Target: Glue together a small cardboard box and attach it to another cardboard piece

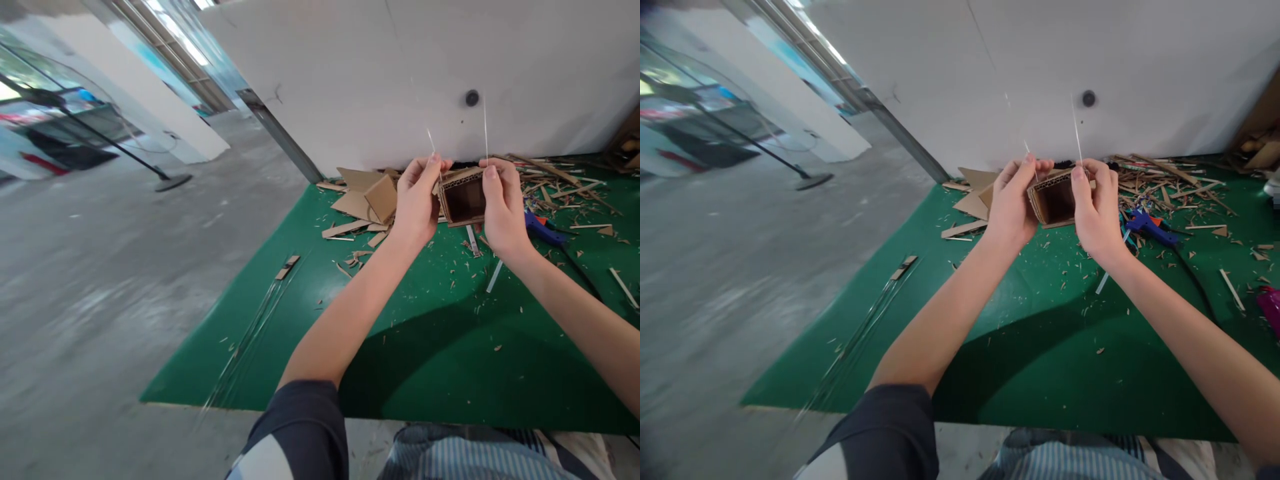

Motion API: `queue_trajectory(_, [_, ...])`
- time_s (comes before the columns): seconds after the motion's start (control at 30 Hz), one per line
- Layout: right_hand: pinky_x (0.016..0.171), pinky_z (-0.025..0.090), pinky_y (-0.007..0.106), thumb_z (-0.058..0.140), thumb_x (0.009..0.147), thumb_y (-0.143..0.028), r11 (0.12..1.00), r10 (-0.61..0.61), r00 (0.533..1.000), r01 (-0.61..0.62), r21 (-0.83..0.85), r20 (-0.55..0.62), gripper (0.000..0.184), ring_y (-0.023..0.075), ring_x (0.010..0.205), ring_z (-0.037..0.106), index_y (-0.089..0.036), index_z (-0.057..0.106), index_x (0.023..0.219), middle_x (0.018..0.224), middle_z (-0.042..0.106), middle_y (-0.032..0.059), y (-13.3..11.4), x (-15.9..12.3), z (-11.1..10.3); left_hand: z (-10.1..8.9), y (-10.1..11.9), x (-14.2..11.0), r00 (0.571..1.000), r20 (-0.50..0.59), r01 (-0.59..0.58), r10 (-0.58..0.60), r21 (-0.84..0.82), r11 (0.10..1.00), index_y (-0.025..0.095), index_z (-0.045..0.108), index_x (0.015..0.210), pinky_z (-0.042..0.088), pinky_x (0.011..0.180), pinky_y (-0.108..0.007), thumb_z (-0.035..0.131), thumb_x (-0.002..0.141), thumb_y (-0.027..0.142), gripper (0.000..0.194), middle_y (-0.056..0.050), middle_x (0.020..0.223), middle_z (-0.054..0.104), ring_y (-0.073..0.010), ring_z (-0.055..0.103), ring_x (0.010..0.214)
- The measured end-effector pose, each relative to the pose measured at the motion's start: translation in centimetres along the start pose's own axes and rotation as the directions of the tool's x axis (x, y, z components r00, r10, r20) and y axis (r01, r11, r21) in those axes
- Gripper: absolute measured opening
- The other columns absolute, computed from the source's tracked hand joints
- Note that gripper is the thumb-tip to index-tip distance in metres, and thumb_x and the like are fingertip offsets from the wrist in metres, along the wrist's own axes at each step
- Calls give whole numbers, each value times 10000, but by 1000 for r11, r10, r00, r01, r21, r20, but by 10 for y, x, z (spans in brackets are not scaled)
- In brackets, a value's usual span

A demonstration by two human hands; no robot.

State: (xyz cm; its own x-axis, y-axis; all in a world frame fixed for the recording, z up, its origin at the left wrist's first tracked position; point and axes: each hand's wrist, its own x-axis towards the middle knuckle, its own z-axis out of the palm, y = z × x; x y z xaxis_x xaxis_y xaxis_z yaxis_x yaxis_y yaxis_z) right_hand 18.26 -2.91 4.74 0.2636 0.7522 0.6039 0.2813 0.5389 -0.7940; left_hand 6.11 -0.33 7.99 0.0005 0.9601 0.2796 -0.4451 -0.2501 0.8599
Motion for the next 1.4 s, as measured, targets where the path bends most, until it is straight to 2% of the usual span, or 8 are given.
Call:
queue_trajectory(0.1, [1083,415,549,387,935,-663,1000,-18,999,17,-13,-34,447,241,1204,516,-296,566,1116,1186,573,70,-2,-2,0,3,-2,-4,1000,-7,17,-17,6,1000,207,547,705,534,930,-296,578,925,303,242,-8,952,712,-147,664,1033])
queue_trajectory(0.4, [1134,344,584,348,934,-694,998,18,992,-24,-53,-127,474,247,1213,473,-302,593,1039,1148,539,72,-9,-10,4,11,-3,-11,1000,-19,17,-18,-49,999,206,516,689,517,990,-317,517,947,229,259,-3,893,692,-149,635,1144])
queue_trajectory(0.63, [1060,431,567,348,946,-663,998,8,984,-19,-62,-181,454,241,1179,497,-309,617,1041,1122,513,65,-2,-3,0,16,-5,-12,999,-14,45,-46,-72,996,195,526,687,505,1005,-323,531,932,214,246,3,893,687,-150,635,1155])
queue_trajectory(0.77, [1014,490,547,365,936,-673,998,35,988,-43,-44,-153,455,246,1200,484,-298,605,1029,1151,515,73,-6,-2,-1,16,-5,-12,998,-17,57,-59,-138,989,193,526,689,519,960,-323,542,917,212,229,-7,916,693,-157,643,1125])
queue_trajectory(0.87, [894,573,493,357,921,-705,999,50,995,-50,5,-90,486,256,1212,491,-305,587,1075,1192,507,82,-5,-1,-2,13,-2,-12,998,-10,57,-59,-133,989,190,543,714,528,947,-328,548,914,225,204,-11,990,711,-156,659,1081])
queue_trajectory(0.97, [776,616,438,329,910,-736,998,24,999,-23,54,-25,527,270,1224,503,-323,573,1129,1171,523,83,2,2,-3,8,3,-8,999,31,48,-44,-130,990,216,628,821,516,977,-326,605,883,219,65,-2,1004,724,-157,661,1093])
queue_trajectory(1.07, [739,629,424,332,894,-761,995,33,999,-31,92,-24,553,278,1228,512,-325,579,1127,1154,542,83,8,5,-3,4,4,-3,996,70,65,-57,-113,991,244,675,899,509,996,-340,634,871,215,57,9,915,724,-165,666,1094])
queue_trajectory(1.4, [644,621,386,363,859,-791,982,144,989,-140,127,-25,581,274,1132,587,-322,599,1107,1149,549,79,9,3,-3,-2,-3,1,986,123,132,-114,-146,981,199,697,776,527,918,-268,680,838,199,64,25,759,698,-115,679,866])
